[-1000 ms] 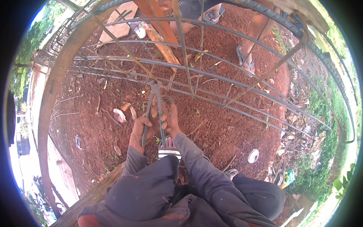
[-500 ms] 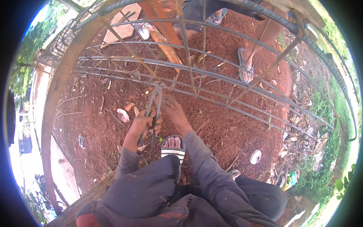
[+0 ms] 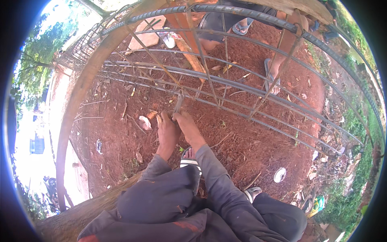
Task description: The person uses pliers to twist wire ties around intersecting metal rods, securing them together on a curved metal frame. The person repeatedly positions the wire, twists it with pliers, and moves to the next joint along the frame.
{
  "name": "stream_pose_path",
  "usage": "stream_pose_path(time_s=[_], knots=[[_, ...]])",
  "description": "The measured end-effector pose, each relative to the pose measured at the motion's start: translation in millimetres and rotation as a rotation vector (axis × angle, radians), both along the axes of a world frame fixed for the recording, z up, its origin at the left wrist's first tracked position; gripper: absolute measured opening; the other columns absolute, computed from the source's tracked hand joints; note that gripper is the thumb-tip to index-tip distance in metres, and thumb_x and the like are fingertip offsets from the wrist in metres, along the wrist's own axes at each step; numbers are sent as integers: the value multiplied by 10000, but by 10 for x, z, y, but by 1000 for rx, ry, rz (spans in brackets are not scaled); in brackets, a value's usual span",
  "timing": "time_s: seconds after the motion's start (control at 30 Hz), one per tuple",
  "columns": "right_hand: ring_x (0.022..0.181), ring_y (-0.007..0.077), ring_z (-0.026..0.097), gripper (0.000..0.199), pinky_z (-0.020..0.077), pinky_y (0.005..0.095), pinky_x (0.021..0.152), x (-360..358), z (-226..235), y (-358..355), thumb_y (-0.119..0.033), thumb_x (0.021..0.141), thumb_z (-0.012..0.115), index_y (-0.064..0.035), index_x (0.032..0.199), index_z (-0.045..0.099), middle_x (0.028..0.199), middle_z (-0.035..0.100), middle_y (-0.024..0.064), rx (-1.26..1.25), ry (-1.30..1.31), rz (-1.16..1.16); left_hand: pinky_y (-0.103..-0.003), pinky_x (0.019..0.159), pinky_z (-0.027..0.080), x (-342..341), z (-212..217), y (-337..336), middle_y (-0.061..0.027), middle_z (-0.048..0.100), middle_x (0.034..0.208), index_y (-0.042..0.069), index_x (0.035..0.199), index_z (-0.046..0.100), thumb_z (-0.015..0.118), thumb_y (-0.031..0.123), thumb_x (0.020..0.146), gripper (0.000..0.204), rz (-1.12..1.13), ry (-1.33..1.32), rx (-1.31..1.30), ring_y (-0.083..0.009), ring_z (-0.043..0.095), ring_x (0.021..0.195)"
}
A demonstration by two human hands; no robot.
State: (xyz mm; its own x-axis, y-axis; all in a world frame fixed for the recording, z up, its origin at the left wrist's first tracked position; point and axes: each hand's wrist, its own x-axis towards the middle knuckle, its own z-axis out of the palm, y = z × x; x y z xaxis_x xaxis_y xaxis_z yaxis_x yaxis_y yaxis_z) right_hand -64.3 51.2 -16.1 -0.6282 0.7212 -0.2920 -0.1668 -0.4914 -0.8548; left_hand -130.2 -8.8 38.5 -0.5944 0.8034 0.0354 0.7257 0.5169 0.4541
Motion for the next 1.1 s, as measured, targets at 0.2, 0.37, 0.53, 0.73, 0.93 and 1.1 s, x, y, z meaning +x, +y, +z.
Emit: stream_pose_path(time_s=[0.2,0.37,0.53,0.73,0.93,1.1], knots=[[652,187,614,625,488,351,579,-304,387,-44,-573,966,564,24,803,646,740,645,109,-128,-228,-219,-520,765,504,13,153,-192,-264,658,1061,15,1260,402,659,146,876,481,-41,82,87,-458,645,955],[615,174,604,542,511,348,554,-286,468,-57,-529,981,572,-14,814,608,733,644,102,-362,13,-287,-519,838,503,39,562,-356,-257,656,1117,2,1345,317,730,199,830,689,-109,-86,-97,-474,642,997],[606,152,580,507,506,333,536,-385,217,-81,-557,969,576,-54,906,574,700,571,32,-458,293,-262,-420,749,554,-126,761,-413,-197,677,1041,-36,1306,413,742,185,823,624,-57,-302,-358,-339,699,947],[556,109,490,542,505,325,555,-341,46,-112,-623,946,542,-82,968,557,651,444,-30,-861,1012,4,-312,566,522,-108,621,-535,-150,695,855,-69,944,617,668,148,907,226,180,-1141,-327,-169,679,710],[603,177,561,588,531,373,614,-203,-406,27,-633,987,427,-66,1039,572,730,580,33,-543,629,183,-411,597,501,2,-421,-616,-210,676,727,-73,846,651,651,204,914,286,181,-701,-152,-284,660,621],[883,233,637,461,510,353,854,-16,-845,-47,-432,1029,468,-6,1187,547,942,651,123,-79,276,-35,-451,678,499,152,-770,-497,-229,659,753,-59,942,650,646,221,900,283,161,-602,-113,-349,668,710]])
